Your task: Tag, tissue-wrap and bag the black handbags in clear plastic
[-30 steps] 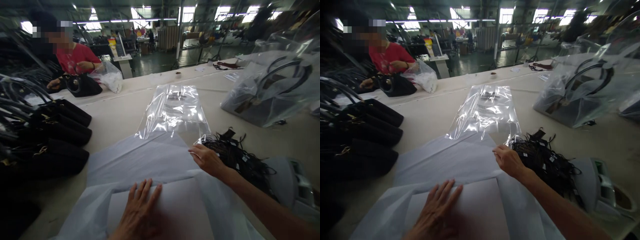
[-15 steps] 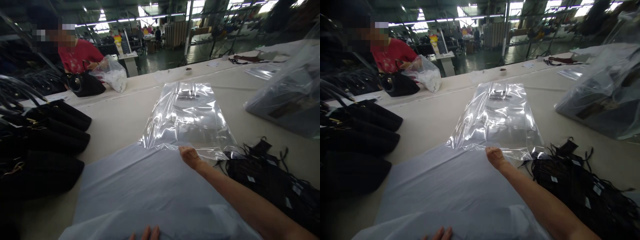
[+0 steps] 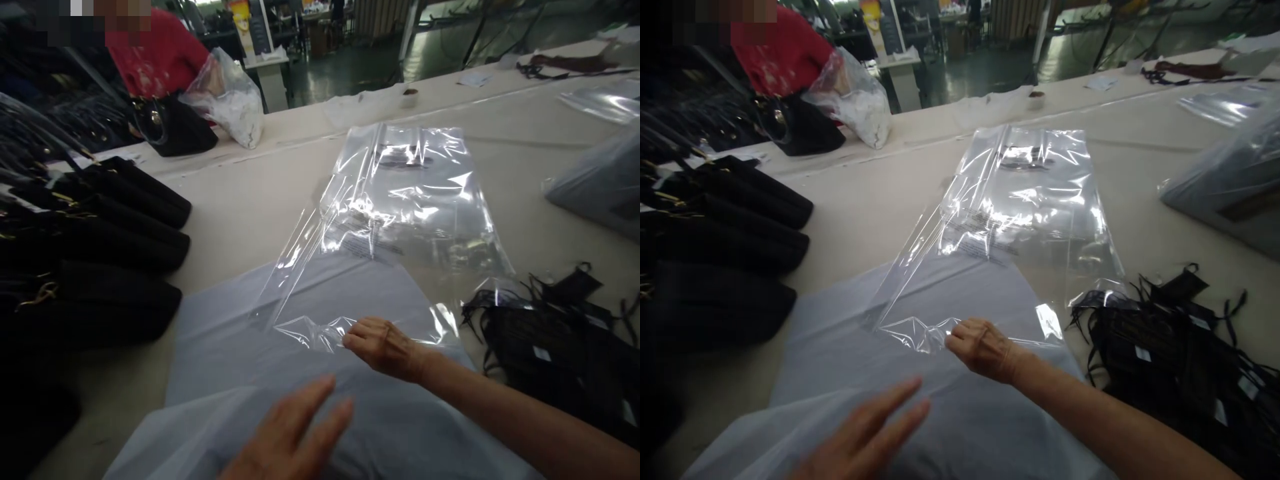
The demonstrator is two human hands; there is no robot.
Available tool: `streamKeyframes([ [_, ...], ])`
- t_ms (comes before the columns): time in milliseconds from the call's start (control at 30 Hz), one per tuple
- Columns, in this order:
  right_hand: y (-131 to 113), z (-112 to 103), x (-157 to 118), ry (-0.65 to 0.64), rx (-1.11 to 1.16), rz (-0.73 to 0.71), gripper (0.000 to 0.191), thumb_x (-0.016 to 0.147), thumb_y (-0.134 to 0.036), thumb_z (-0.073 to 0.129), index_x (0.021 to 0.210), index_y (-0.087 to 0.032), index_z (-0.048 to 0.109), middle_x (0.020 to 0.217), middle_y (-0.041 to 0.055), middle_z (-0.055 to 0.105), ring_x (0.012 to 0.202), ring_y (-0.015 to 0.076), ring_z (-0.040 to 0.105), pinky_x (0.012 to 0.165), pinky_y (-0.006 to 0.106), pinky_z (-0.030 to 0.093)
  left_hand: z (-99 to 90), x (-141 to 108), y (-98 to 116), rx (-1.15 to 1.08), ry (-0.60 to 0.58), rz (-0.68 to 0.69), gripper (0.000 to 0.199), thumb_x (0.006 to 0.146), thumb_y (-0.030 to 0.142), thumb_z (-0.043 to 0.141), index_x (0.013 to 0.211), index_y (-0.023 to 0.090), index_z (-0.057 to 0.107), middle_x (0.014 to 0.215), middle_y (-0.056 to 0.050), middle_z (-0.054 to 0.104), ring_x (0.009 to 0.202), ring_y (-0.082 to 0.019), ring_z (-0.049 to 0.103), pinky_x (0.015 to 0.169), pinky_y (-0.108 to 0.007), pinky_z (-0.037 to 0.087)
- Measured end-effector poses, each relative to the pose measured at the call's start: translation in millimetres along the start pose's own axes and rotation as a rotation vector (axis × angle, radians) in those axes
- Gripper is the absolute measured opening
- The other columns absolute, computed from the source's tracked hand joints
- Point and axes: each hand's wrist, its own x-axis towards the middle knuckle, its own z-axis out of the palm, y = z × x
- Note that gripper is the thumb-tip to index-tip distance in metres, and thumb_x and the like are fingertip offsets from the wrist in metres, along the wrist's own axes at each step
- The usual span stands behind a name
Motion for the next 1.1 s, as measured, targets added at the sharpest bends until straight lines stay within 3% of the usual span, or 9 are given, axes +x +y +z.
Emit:
streamKeyframes([
  [100,-7.4,-8.7,-1.3,0.03,0.034,0.022,0.022,0.089,-0.01,0.044,0.071,-0.018,0.053,0.062,-0.0011,0.053,0.055,0.0113,0.043,0.057,0.025,0.03,1.3,36.5,-42.4,0.03,0.034,-0.001,0.059,0.077,0.029,0.066,0.13,0.018,0.043,0.134,-0.014,0.047,0.126,-0.032,0.039,0.103,-0.051,0.034],
  [200,-8.7,-14.3,-5.1,0.075,-0.024,0.071,0.026,0.088,-0.01,0.044,0.064,-0.018,0.05,0.058,-0.0008,0.051,0.053,0.0111,0.041,0.055,0.026,0.028,30.8,55.8,-69.8,0.064,-0.004,0.087,0.016,0.082,0.011,0.052,0.097,0.012,0.059,0.103,-0.012,0.063,0.102,-0.025,0.055,0.095,-0.045,0.039],
  [267,-6.0,-15.7,-10.5,0.107,-0.067,0.15,0.027,0.087,-0.013,0.047,0.061,-0.018,0.047,0.056,-0.0005,0.05,0.052,0.0111,0.041,0.055,0.026,0.027,49.0,59.8,-77.4,0.045,-0.083,0.098,0.019,0.082,0.003,0.044,0.075,0.014,0.058,0.078,-0.006,0.062,0.077,-0.018,0.057,0.081,-0.035,0.044],
  [367,-0.3,-16.4,-20.1,0.063,0.023,0.355,0.024,0.08,-0.023,0.062,0.061,-0.017,0.048,0.057,-0.0013,0.051,0.053,0.0102,0.043,0.054,0.025,0.028,60.3,62.2,-79.7,-0.079,-0.219,-0.075,0.023,0.077,-0.001,0.044,0.065,0.015,0.056,0.064,-0.002,0.058,0.061,-0.014,0.051,0.066,-0.028,0.041],
  [467,3.1,-19.7,-25.7,-0.116,0.351,0.627,0.022,0.072,-0.029,0.071,0.067,-0.017,0.054,0.058,-0.0042,0.053,0.053,0.0082,0.045,0.054,0.021,0.031,57.8,67.7,-78.9,-0.342,-0.34,-0.314,0.022,0.067,-0.004,0.05,0.055,0.015,0.051,0.061,0.002,0.055,0.061,-0.012,0.049,0.061,-0.023,0.037],
  [633,1.9,-25.0,-23.2,-0.232,0.6,0.874,0.013,0.072,-0.023,0.067,0.064,-0.017,0.058,0.064,-0.0029,0.055,0.062,0.0092,0.049,0.063,0.023,0.035,47.7,79.1,-77.7,-0.699,-0.367,-0.631,0.029,0.057,-0.002,0.06,0.048,0.015,0.039,0.052,0.007,0.042,0.052,-0.007,0.039,0.05,-0.019,0.029],
  [833,3.4,-23.8,-18.7,-0.157,0.938,1.102,0.044,0.048,-0.033,0.078,0.053,-0.019,0.037,0.05,-0.0094,0.034,0.051,0.0065,0.03,0.049,0.022,0.024,44.5,86.8,-81.4,-1.088,-0.407,-0.627,0.049,0.043,0.028,0.081,0.049,0.017,0.033,0.045,0.011,0.03,0.048,-0.005,0.024,0.046,-0.021,0.018],
  [933,6.6,-28.0,-18.5,-0.207,1.093,1.085,0.045,0.058,-0.051,0.071,0.056,-0.019,0.039,0.052,-0.0085,0.032,0.052,0.0069,0.028,0.049,0.022,0.023,47.7,87.9,-84.1,-1.204,-0.42,-0.623,0.053,0.051,0.047,0.075,0.05,0.019,0.031,0.047,0.01,0.025,0.048,-0.006,0.021,0.046,-0.023,0.015],
  [1100,4.7,-29.5,-18.8,-0.143,0.893,1.022,0.04,0.074,-0.053,0.055,0.058,-0.018,0.045,0.054,-0.0058,0.034,0.055,0.0083,0.032,0.052,0.023,0.027,50.0,90.3,-82.2,-0.904,-0.421,-0.539,0.049,0.075,0.047,0.057,0.051,0.019,0.025,0.05,0.008,0.02,0.048,-0.007,0.019,0.048,-0.024,0.017],
])
